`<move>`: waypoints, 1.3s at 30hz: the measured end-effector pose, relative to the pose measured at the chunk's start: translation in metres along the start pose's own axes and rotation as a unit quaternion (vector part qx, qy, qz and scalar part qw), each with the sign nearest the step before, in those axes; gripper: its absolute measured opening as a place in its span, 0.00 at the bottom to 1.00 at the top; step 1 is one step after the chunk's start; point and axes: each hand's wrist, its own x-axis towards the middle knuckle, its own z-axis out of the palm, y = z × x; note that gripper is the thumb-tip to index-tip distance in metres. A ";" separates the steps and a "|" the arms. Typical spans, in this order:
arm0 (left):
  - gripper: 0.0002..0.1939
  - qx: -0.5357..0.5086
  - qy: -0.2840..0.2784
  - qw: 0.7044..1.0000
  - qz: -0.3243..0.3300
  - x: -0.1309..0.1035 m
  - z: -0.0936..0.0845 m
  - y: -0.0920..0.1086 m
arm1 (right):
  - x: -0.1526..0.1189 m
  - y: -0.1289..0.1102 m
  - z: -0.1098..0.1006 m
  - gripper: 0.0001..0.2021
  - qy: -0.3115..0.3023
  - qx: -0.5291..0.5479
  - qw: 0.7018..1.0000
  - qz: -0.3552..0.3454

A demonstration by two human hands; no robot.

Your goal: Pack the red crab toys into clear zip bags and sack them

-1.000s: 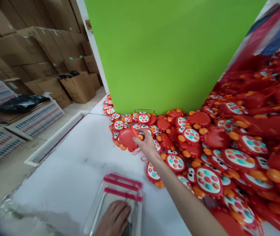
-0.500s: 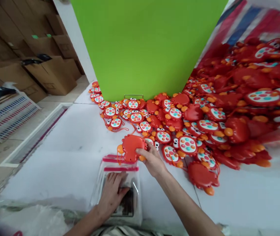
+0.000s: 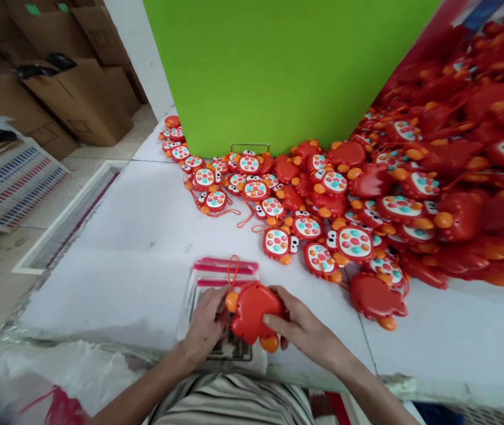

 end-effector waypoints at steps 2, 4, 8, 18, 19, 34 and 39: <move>0.15 0.024 -0.014 0.999 0.043 0.003 -0.003 0.003 | -0.005 0.001 0.000 0.22 -0.028 0.015 0.999 0.020; 0.11 0.046 -0.019 0.996 0.072 0.005 -0.005 0.005 | -0.006 0.003 0.002 0.21 -0.043 0.078 0.995 0.042; 0.11 0.082 -0.002 0.994 0.076 0.005 -0.003 0.008 | 0.006 0.001 0.015 0.23 -0.007 0.231 0.972 0.031; 0.07 0.193 0.011 0.966 0.173 -0.009 -0.001 0.010 | 0.026 0.008 0.043 0.21 0.122 -0.268 0.949 -0.115; 0.06 0.190 0.013 0.966 0.176 -0.011 -0.002 0.012 | 0.025 0.009 0.041 0.21 0.127 -0.289 0.941 -0.119; 0.10 -0.261 -0.018 0.943 -0.206 0.021 -0.055 0.015 | 0.018 0.013 0.028 0.23 0.150 -0.377 0.901 -0.153; 0.08 -0.266 0.000 0.942 -0.204 0.022 -0.040 0.015 | 0.019 0.003 0.015 0.21 0.121 -0.418 0.885 -0.167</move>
